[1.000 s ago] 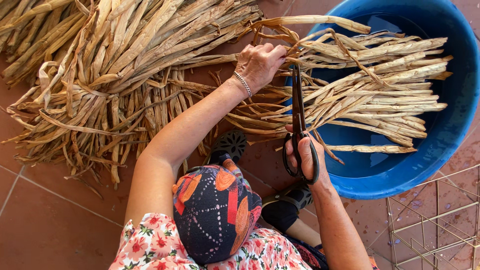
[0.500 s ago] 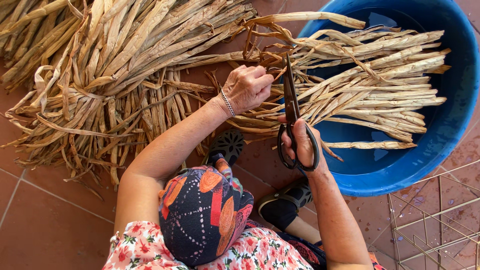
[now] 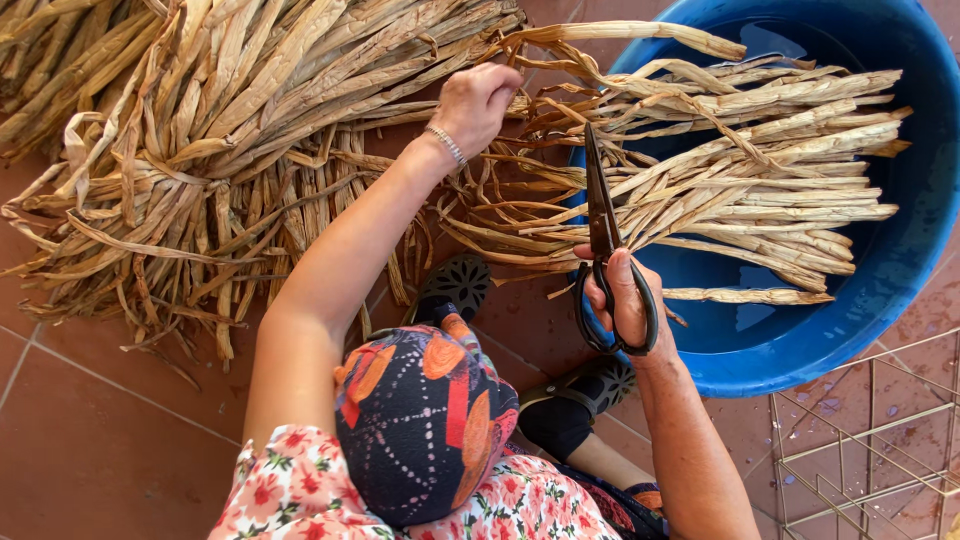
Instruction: The person sits on a tiled floor and processes dried plant strips. They soak the strips in a blue basin of water, peel away outer layers by hand, and use scissors to cut the strips into smaller pieces. The processed strips are then placed onto a wire rack.
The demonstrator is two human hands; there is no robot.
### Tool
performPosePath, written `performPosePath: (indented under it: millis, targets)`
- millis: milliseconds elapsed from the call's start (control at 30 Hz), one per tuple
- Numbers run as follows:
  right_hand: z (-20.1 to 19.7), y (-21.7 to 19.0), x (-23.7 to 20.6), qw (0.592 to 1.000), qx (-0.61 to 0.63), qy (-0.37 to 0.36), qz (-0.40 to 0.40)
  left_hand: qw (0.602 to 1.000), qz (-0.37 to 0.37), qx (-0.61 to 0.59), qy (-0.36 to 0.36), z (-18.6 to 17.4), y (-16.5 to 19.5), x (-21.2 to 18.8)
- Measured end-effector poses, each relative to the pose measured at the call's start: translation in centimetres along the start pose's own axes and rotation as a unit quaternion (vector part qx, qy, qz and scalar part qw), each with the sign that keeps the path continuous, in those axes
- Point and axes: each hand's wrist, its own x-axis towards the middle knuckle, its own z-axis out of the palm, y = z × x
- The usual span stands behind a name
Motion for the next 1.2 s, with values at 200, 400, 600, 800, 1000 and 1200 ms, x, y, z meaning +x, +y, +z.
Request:
performPosePath:
  millis: [200, 400, 600, 800, 1000, 1200]
  targets:
    - [-0.3, -0.4, -1.1, 1.000, -0.021, -0.008, 0.016, 0.980, -0.106, -0.037, -0.162, 2.3, 0.5, 3.0]
    - [-0.6, -0.3, -1.7, 1.000, -0.015, -0.005, -0.005, 0.939, -0.167, -0.133, -0.269, 2.8, 2.0, 1.8]
    - [-0.6, 0.4, -2.0, 1.000, -0.022, -0.001, -0.021, 0.885, -0.278, -0.235, -0.291, -0.6, 2.5, 3.1]
    - [-0.7, 1.3, -1.9, 0.998, -0.025, -0.051, -0.017, 0.862, -0.218, -0.345, -0.299, -6.2, 1.4, 2.2]
    - [-0.2, 1.5, -1.4, 0.999, -0.024, -0.046, 0.004, 0.795, -0.191, -0.502, -0.280, -4.3, 0.5, 0.7]
    - [-0.2, 1.2, -1.4, 0.998, 0.013, -0.048, -0.024, 0.800, -0.209, -0.488, -0.279, -0.6, 0.6, 0.7]
